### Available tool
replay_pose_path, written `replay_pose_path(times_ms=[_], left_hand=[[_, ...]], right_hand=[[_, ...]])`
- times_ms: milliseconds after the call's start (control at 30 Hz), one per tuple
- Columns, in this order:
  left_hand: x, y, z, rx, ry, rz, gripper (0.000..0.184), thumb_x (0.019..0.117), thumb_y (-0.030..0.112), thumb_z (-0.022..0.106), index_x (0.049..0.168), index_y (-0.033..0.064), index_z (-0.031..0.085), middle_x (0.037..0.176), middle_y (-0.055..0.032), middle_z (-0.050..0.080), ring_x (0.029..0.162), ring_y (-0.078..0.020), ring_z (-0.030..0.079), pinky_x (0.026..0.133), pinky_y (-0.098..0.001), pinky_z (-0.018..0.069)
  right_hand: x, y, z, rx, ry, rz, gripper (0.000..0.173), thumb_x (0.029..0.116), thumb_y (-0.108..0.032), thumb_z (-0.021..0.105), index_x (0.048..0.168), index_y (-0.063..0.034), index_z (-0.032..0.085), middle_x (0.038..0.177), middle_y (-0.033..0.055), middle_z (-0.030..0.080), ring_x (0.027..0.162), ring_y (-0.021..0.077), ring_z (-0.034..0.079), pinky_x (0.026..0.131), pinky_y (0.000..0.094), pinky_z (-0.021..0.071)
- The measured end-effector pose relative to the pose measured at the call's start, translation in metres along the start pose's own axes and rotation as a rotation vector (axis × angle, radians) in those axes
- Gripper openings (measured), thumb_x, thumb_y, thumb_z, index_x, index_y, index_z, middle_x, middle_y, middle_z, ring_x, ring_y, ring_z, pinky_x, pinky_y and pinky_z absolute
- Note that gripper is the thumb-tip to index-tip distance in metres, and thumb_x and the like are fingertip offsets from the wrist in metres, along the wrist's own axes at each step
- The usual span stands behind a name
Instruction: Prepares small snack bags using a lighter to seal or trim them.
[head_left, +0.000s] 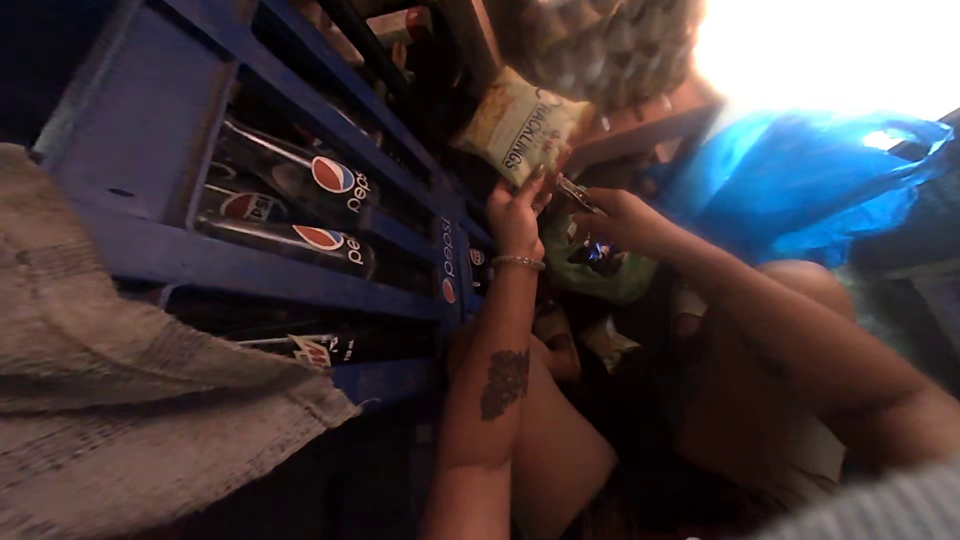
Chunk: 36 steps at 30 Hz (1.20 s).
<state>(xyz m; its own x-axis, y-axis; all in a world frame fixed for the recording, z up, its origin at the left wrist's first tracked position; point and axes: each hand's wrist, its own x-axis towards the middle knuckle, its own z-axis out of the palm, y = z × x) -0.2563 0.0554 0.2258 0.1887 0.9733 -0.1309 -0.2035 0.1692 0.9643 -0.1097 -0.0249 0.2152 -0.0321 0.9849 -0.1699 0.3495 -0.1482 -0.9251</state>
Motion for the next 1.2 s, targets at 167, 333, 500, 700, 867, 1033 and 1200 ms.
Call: replay_pose_path(times_ms=[167,333,500,700,867,1033,1200], left_hand=[[0.001,-0.002,0.001,-0.018,0.008,-0.007,0.028,0.0990,0.008,0.065,0.125,-0.0032,0.060,0.113,-0.0150,0.070,0.097,-0.0214,0.071,0.085,-0.0345,0.0605],[0.000,-0.001,0.001,-0.033,-0.004,-0.010,0.028,0.0992,0.008,0.065,0.124,-0.0029,0.060,0.113,-0.0146,0.070,0.098,-0.0214,0.072,0.085,-0.0342,0.0609],[-0.001,-0.002,0.003,0.030,0.015,0.002,0.029,0.0985,0.010,0.067,0.124,-0.0028,0.060,0.109,-0.0126,0.069,0.090,-0.0171,0.070,0.083,-0.0317,0.0600],[-0.004,-0.007,0.007,0.090,-0.008,0.028,0.034,0.0977,0.012,0.069,0.126,-0.0030,0.059,0.112,-0.0136,0.068,0.096,-0.0162,0.070,0.086,-0.0315,0.0591],[-0.005,-0.007,0.009,0.071,-0.011,0.020,0.033,0.0977,0.013,0.069,0.125,-0.0029,0.059,0.113,-0.0140,0.069,0.097,-0.0170,0.070,0.087,-0.0318,0.0592],[-0.007,-0.007,0.009,0.043,-0.014,0.028,0.033,0.0976,0.013,0.069,0.125,-0.0029,0.060,0.114,-0.0133,0.068,0.098,-0.0174,0.070,0.088,-0.0327,0.0593],[-0.008,-0.005,0.010,0.004,-0.016,-0.006,0.033,0.0991,0.013,0.067,0.126,-0.0030,0.058,0.114,-0.0133,0.068,0.097,-0.0173,0.070,0.087,-0.0319,0.0594]], right_hand=[[0.004,0.002,0.001,-0.004,0.013,0.011,0.026,0.1079,-0.022,0.053,0.123,-0.0024,0.061,0.091,0.0077,0.070,0.075,0.0151,0.066,0.071,0.0356,0.0563],[0.005,0.002,0.002,-0.003,0.023,-0.005,0.025,0.1082,-0.022,0.053,0.123,-0.0037,0.061,0.093,0.0074,0.071,0.074,0.0139,0.067,0.070,0.0331,0.0561],[0.005,0.004,0.003,0.030,0.048,-0.031,0.025,0.1075,-0.021,0.054,0.122,-0.0027,0.061,0.092,0.0071,0.071,0.078,0.0136,0.068,0.073,0.0331,0.0578],[0.006,0.004,0.003,0.011,0.080,-0.022,0.028,0.1071,-0.025,0.055,0.123,-0.0028,0.061,0.092,0.0077,0.072,0.076,0.0143,0.068,0.070,0.0345,0.0574],[0.010,0.009,0.003,-0.046,0.122,-0.040,0.027,0.1059,-0.027,0.058,0.118,-0.0033,0.063,0.088,0.0072,0.069,0.073,0.0150,0.067,0.071,0.0362,0.0572],[0.011,0.007,0.003,-0.092,0.148,-0.056,0.025,0.1046,-0.027,0.060,0.109,-0.0031,0.065,0.078,0.0047,0.065,0.063,0.0127,0.061,0.063,0.0336,0.0536],[0.014,0.006,0.002,-0.169,0.165,-0.038,0.028,0.1036,-0.031,0.062,0.109,-0.0041,0.067,0.084,0.0085,0.068,0.070,0.0188,0.064,0.069,0.0413,0.0547]])
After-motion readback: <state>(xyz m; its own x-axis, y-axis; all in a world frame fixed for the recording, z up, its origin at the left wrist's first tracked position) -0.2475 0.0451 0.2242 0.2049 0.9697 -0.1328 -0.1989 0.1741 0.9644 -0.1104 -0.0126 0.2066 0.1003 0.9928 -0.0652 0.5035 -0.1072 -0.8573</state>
